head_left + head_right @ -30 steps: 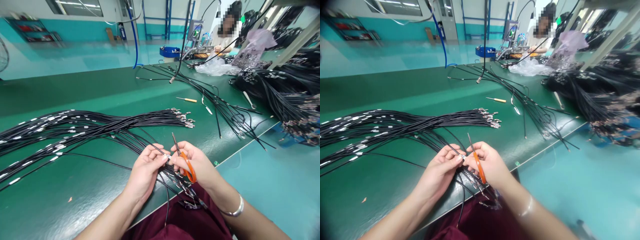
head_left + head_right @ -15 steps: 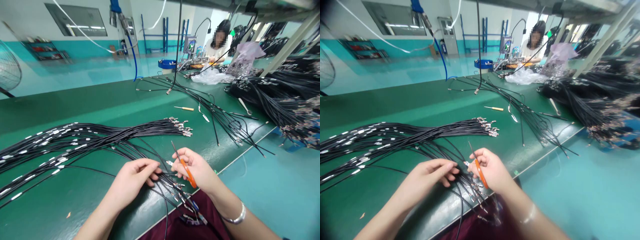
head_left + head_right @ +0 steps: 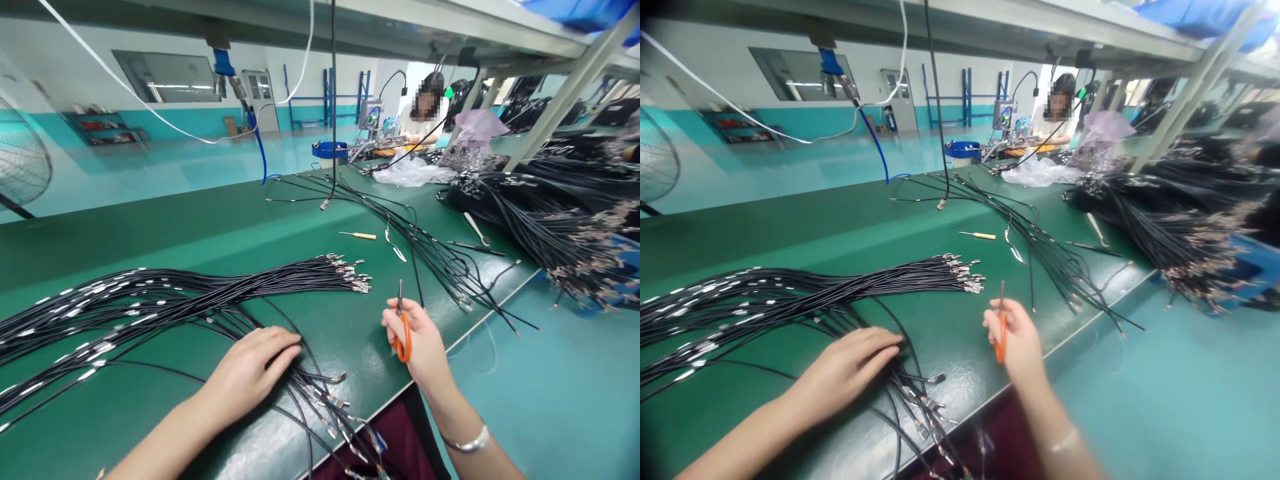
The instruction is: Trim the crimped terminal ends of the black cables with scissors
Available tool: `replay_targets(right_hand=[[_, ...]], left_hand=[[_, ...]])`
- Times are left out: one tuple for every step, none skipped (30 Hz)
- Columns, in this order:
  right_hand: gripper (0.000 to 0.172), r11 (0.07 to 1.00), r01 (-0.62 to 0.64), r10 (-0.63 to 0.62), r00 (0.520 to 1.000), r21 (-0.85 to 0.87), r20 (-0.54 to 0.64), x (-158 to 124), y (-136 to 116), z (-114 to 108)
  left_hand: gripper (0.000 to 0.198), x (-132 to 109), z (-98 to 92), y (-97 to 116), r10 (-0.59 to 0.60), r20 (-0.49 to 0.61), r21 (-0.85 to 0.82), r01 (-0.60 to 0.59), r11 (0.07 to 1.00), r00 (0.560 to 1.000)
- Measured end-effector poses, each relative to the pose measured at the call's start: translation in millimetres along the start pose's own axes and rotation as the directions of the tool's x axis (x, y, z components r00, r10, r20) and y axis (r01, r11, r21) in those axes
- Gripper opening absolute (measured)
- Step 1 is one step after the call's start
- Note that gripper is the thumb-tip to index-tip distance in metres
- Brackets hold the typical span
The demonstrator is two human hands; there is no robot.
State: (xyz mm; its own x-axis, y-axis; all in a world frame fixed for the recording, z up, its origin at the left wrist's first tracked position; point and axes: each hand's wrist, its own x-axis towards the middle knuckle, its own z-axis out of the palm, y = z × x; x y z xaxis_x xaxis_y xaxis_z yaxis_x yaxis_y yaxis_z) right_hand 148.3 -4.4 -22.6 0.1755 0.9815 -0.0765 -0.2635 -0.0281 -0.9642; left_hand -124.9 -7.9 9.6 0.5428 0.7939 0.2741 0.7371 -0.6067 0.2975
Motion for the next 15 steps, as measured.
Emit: replay_targets(right_hand=[[0.034,0.999,0.021,-0.020,0.999,0.029,-0.031,4,1,-3],[0.034,0.999,0.028,-0.026,0.999,0.044,-0.039,6,3,-5],[0.034,0.999,0.025,-0.024,0.999,0.047,-0.029,8,4,-6],[0.034,0.999,0.017,-0.016,1.000,0.043,-0.011,8,4,-5],[0.034,0.999,0.012,-0.012,1.000,0.041,0.006,8,5,-5],[0.034,0.999,0.009,-0.010,1.000,0.041,0.020,8,5,-4],[0.033,0.999,0.007,-0.009,1.000,0.045,0.030,7,5,-4],[0.032,0.999,0.007,-0.009,0.999,0.053,0.034,7,5,-4],[0.031,0.998,0.008,-0.010,0.999,0.064,0.035,7,5,-5],[0.030,0.997,0.009,-0.011,0.999,0.077,0.035,8,5,-5],[0.029,0.996,0.010,-0.013,0.999,0.090,0.033,9,5,-6],[0.029,0.995,0.010,-0.014,0.999,0.103,0.031,10,5,-7],[0.028,0.993,0.011,-0.014,1.000,0.114,0.028,10,6,-8],[0.028,0.992,0.011,-0.014,1.000,0.124,0.023,11,6,-9],[0.028,0.991,0.012,-0.014,1.000,0.131,0.019,12,7,-9]], left_hand=[[0.022,10,3.3,-1,0.011,-0.027,0.026,-0.011,1.000,1.000],[0.023,22,8.5,-3,0.043,-0.072,0.072,-0.037,0.997,0.996],[0.024,34,15.1,-4,0.079,-0.090,0.147,-0.065,0.987,0.993],[0.024,47,22.4,-6,0.093,-0.106,0.175,-0.073,0.982,0.990],[0.024,60,29.8,-7,0.102,-0.109,0.192,-0.079,0.978,0.989],[0.024,73,36.6,-9,0.112,-0.112,0.210,-0.086,0.974,0.987],[0.024,84,42.4,-9,0.119,-0.112,0.227,-0.091,0.970,0.986],[0.024,94,46.9,-10,0.125,-0.114,0.242,-0.094,0.966,0.986],[0.025,102,49.9,-10,0.132,-0.114,0.252,-0.100,0.962,0.985],[0.026,108,51.3,-10,0.140,-0.113,0.259,-0.107,0.960,0.984],[0.027,112,51.4,-10,0.149,-0.111,0.261,-0.116,0.958,0.983],[0.027,113,50.3,-9,0.160,-0.108,0.259,-0.128,0.957,0.981],[0.027,113,48.5,-9,0.171,-0.105,0.252,-0.140,0.958,0.980],[0.026,110,46.3,-7,0.180,-0.103,0.240,-0.151,0.959,0.978],[0.025,105,44.1,-6,0.186,-0.103,0.224,-0.160,0.961,0.977]])
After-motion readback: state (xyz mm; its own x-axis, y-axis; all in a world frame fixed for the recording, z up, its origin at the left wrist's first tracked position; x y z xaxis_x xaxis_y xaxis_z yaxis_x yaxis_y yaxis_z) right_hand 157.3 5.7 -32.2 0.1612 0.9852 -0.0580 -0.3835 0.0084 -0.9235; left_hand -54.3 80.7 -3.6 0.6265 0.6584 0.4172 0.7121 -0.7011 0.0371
